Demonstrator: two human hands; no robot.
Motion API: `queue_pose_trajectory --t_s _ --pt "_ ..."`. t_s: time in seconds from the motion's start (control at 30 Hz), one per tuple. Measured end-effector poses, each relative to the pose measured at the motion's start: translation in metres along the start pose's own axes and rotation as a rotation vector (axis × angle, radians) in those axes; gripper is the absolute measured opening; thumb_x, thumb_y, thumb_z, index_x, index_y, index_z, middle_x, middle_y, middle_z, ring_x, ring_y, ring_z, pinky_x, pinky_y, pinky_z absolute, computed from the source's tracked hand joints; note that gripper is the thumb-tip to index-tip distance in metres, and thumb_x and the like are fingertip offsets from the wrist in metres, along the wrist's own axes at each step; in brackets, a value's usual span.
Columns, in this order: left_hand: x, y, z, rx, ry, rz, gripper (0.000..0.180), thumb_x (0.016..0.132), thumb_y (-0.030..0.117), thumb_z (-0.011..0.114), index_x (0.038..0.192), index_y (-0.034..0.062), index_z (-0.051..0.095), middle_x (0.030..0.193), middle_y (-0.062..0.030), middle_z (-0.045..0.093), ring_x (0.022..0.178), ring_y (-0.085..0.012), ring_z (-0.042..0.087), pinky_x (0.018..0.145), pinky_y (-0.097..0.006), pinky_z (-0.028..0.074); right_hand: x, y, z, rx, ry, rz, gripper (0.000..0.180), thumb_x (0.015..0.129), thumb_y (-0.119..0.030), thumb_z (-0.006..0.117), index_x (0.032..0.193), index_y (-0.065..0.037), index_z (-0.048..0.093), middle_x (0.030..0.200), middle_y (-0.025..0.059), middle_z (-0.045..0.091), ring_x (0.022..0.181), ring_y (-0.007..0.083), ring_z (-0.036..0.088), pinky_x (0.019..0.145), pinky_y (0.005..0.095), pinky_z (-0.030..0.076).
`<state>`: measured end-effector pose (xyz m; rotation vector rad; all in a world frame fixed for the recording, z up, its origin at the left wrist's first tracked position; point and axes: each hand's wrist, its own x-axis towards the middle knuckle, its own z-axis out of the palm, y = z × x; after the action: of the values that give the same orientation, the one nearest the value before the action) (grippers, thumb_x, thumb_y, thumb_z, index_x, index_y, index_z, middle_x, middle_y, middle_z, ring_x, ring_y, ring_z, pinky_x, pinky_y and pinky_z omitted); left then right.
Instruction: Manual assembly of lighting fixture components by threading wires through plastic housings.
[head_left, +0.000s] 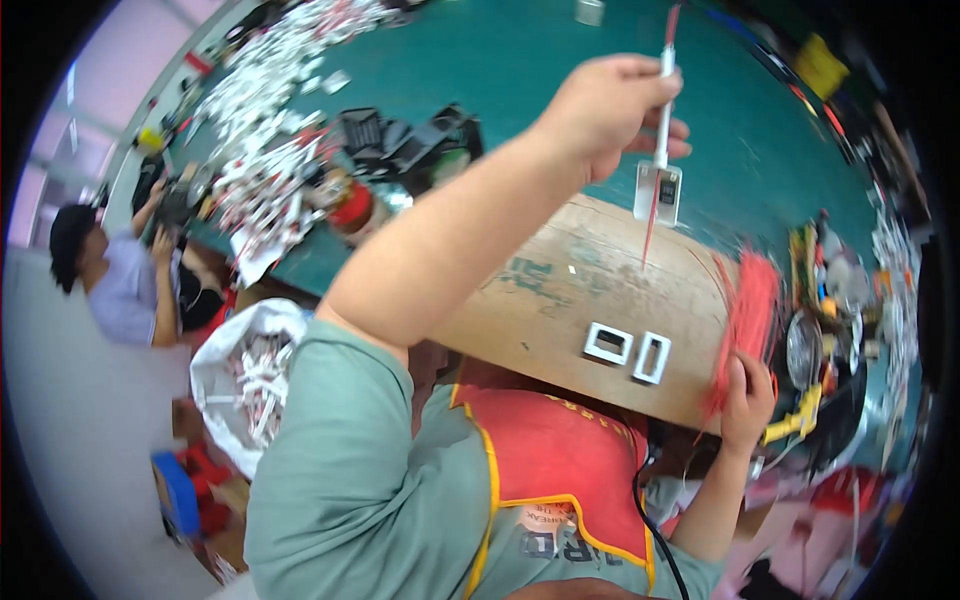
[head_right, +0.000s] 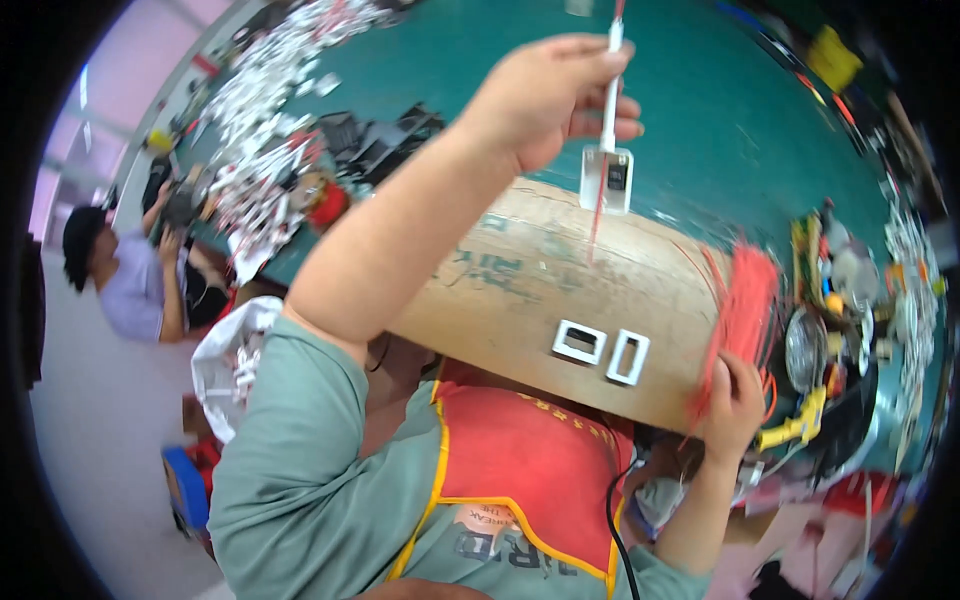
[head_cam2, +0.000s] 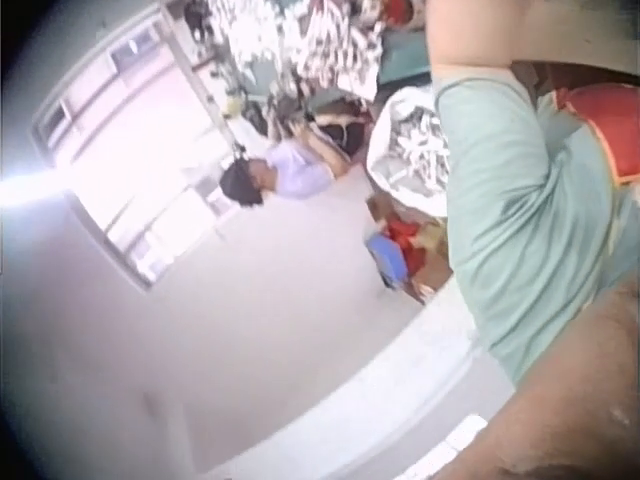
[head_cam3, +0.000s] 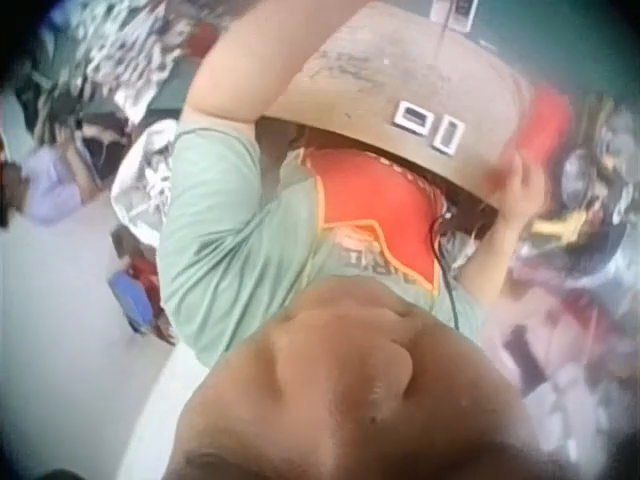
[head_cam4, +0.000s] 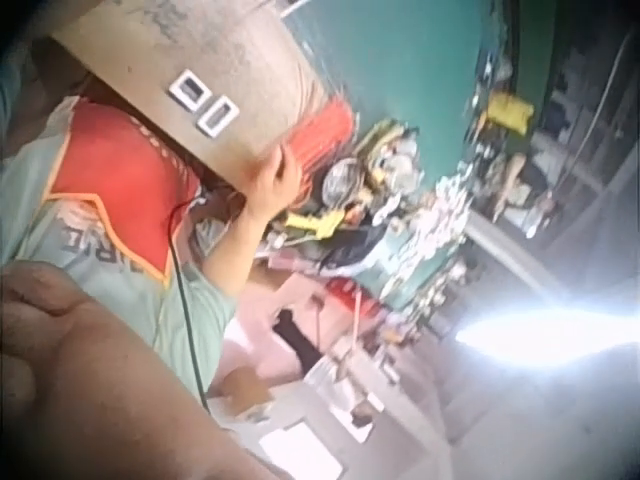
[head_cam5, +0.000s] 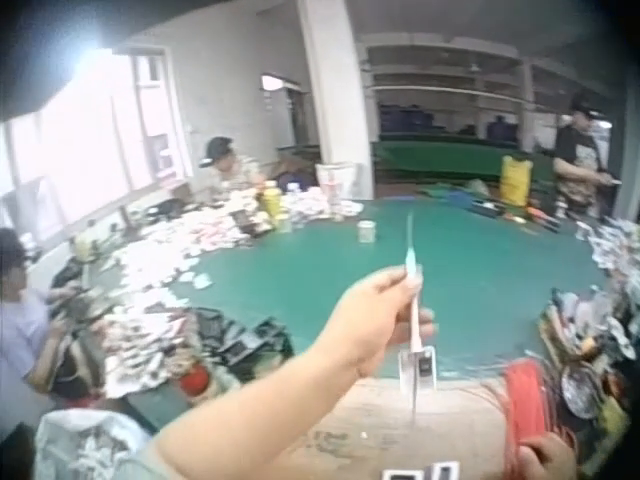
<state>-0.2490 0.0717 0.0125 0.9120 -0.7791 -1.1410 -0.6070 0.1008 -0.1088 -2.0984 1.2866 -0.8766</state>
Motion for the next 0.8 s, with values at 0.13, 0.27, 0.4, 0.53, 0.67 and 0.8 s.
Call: queue_pose_trajectory --t_s 0.13,0.27,0.4,0.53,0.67,0.8 --pt "-0.001 0.093 -0.045 0.514 0.138 0.296 0.025 0.087 0.020 0.064 0.101 -0.0008 0.063 0.080 -0.0099 0.063 0.071 -0.0190 0.063 0.064 -0.032 0.055 -0.024 0.013 -0.012 0.027 0.090 0.080 0.020 0.093 -0.014 0.058 0.102 0.003 0.063 0.089 0.0040 0.059 0.078 0.0106 0.053 0.071 0.0233 0.042" --pt "-0.019 0.177 -0.178 1.566 0.319 0.270 0.028 0.086 0.022 0.064 0.102 -0.0004 0.063 0.084 -0.0101 0.065 0.073 -0.0189 0.064 0.069 -0.031 0.054 -0.044 0.025 -0.010 0.145 0.122 0.109 0.018 0.093 -0.015 0.058 0.101 0.001 0.064 0.083 -0.0005 0.053 0.062 0.0033 0.043 0.054 0.0189 0.034" --pt "-0.053 0.186 -0.310 1.790 0.665 -0.027 0.027 0.078 0.026 0.068 0.099 0.0092 0.070 0.077 -0.0107 0.068 0.060 -0.0197 0.064 0.064 -0.033 0.052 -0.055 0.025 -0.012 0.122 0.122 0.061 0.018 0.093 -0.015 0.058 0.101 0.001 0.064 0.084 -0.0010 0.053 0.062 0.0035 0.042 0.054 0.0188 0.033" --pt "-0.074 0.179 -0.371 1.990 0.746 -0.333 0.021 0.076 0.019 0.067 0.095 0.0140 0.072 0.097 -0.0127 0.069 0.094 -0.0291 0.065 0.082 -0.039 0.051 -0.064 0.010 -0.026 0.100 0.120 0.222 0.015 0.092 -0.010 0.058 0.097 0.003 0.063 0.084 0.0036 0.055 0.072 0.0099 0.049 0.064 0.0229 0.039" --pt "-0.093 0.178 -0.395 2.159 0.721 -0.447 0.022 0.076 0.014 0.062 0.097 0.0129 0.071 0.101 -0.0142 0.068 0.095 -0.0304 0.065 0.083 -0.040 0.051 -0.074 0.015 -0.031 0.073 0.156 0.161 0.017 0.093 -0.012 0.057 0.098 0.002 0.063 0.079 0.0005 0.053 0.063 0.0060 0.042 0.055 0.0204 0.033" --pt "-0.101 0.174 -0.430 2.206 0.823 -0.457 0.022 0.079 0.012 0.056 0.096 0.0088 0.070 0.104 -0.0178 0.066 0.099 -0.0340 0.064 0.082 -0.044 0.051 -0.081 0.010 -0.030 0.078 0.188 0.205 0.019 0.094 -0.015 0.058 0.098 0.002 0.063 0.074 -0.0012 0.050 0.059 0.0052 0.039 0.052 0.0207 0.030"
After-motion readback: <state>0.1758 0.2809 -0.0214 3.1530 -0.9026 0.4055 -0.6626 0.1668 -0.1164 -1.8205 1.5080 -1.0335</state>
